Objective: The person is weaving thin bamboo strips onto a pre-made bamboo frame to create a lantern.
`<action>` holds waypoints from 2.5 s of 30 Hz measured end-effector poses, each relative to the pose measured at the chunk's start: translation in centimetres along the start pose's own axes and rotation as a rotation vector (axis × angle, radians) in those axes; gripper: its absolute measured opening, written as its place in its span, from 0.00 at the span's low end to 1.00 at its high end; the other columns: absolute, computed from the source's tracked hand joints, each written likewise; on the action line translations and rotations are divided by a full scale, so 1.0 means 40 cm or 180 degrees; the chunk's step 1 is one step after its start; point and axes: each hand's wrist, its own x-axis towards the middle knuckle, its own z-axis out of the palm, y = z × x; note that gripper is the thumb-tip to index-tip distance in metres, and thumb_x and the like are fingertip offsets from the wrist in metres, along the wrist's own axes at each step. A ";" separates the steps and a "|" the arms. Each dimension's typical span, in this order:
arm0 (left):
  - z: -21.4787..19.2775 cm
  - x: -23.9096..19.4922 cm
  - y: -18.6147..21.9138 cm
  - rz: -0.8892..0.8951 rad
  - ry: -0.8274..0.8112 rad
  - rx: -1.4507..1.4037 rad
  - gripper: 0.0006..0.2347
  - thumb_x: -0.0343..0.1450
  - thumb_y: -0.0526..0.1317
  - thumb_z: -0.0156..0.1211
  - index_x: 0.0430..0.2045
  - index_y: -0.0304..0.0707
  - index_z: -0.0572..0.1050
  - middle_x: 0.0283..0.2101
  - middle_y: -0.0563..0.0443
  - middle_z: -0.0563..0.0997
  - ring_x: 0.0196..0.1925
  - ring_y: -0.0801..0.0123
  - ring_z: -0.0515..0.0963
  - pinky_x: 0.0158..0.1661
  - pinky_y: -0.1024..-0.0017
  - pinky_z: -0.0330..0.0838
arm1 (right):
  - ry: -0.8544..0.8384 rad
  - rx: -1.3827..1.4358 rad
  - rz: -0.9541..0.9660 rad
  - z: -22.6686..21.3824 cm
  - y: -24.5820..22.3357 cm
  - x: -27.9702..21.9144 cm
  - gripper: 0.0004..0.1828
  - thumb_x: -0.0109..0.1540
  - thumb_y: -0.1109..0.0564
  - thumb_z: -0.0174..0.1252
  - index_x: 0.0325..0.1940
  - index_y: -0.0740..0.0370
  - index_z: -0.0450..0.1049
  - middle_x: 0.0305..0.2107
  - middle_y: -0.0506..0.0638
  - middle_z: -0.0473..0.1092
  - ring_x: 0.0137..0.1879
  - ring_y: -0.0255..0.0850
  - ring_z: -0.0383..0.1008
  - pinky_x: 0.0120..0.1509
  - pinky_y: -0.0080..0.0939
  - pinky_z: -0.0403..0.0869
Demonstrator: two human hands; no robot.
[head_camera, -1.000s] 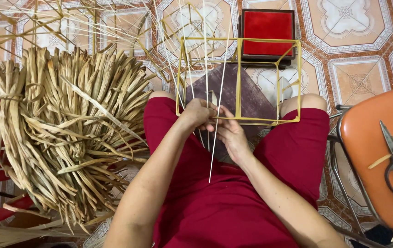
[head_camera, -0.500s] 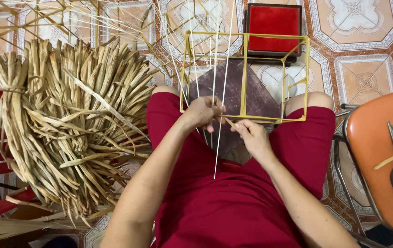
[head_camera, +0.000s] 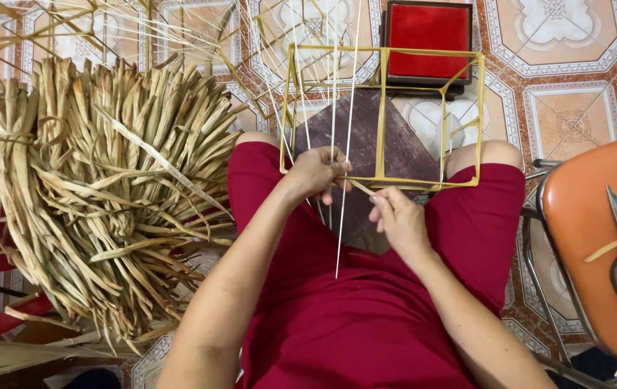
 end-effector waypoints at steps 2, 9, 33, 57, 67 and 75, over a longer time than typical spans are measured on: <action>0.003 -0.005 0.001 0.0022 0.0093 0.0090 0.07 0.75 0.40 0.56 0.36 0.34 0.76 0.27 0.46 0.86 0.09 0.78 0.71 0.09 0.82 0.63 | -0.0507 0.0825 0.0648 -0.019 0.037 0.015 0.10 0.70 0.56 0.52 0.41 0.64 0.75 0.19 0.48 0.72 0.18 0.30 0.66 0.21 0.30 0.65; -0.030 -0.002 -0.017 0.0333 -0.0422 -0.0255 0.07 0.71 0.33 0.60 0.39 0.37 0.71 0.32 0.46 0.84 0.12 0.76 0.78 0.12 0.82 0.70 | -0.1054 0.2274 0.1128 -0.066 -0.129 0.077 0.12 0.71 0.56 0.50 0.41 0.67 0.74 0.17 0.46 0.69 0.17 0.29 0.63 0.18 0.29 0.63; -0.011 0.006 -0.007 -0.0166 -0.0032 0.0234 0.12 0.73 0.39 0.61 0.46 0.31 0.81 0.38 0.41 0.87 0.17 0.73 0.81 0.15 0.82 0.71 | -0.0087 0.0466 -0.0055 0.015 0.085 0.035 0.09 0.67 0.56 0.60 0.41 0.64 0.83 0.25 0.45 0.75 0.29 0.26 0.69 0.32 0.27 0.66; 0.027 -0.012 0.052 -0.0034 -0.0044 -0.0001 0.21 0.70 0.24 0.55 0.59 0.25 0.60 0.43 0.33 0.80 0.28 0.55 0.86 0.26 0.71 0.83 | -0.0825 0.3497 0.1337 -0.100 -0.095 0.104 0.21 0.69 0.57 0.53 0.63 0.71 0.72 0.20 0.46 0.71 0.16 0.24 0.57 0.20 0.23 0.56; 0.061 0.027 0.016 -0.0191 0.0160 0.0121 0.10 0.74 0.37 0.59 0.38 0.24 0.80 0.30 0.40 0.87 0.18 0.68 0.83 0.14 0.78 0.74 | 0.0222 0.1769 0.0473 -0.245 -0.036 0.085 0.18 0.71 0.54 0.51 0.60 0.67 0.74 0.31 0.48 0.77 0.24 0.26 0.68 0.25 0.23 0.65; 0.062 0.051 -0.016 -0.0033 0.0158 -0.0005 0.09 0.74 0.35 0.57 0.39 0.24 0.80 0.30 0.40 0.86 0.17 0.68 0.83 0.14 0.78 0.72 | 0.3312 0.0336 0.0004 -0.850 0.461 -0.188 0.08 0.67 0.65 0.58 0.49 0.65 0.80 0.34 0.49 0.76 0.33 0.30 0.72 0.34 0.29 0.68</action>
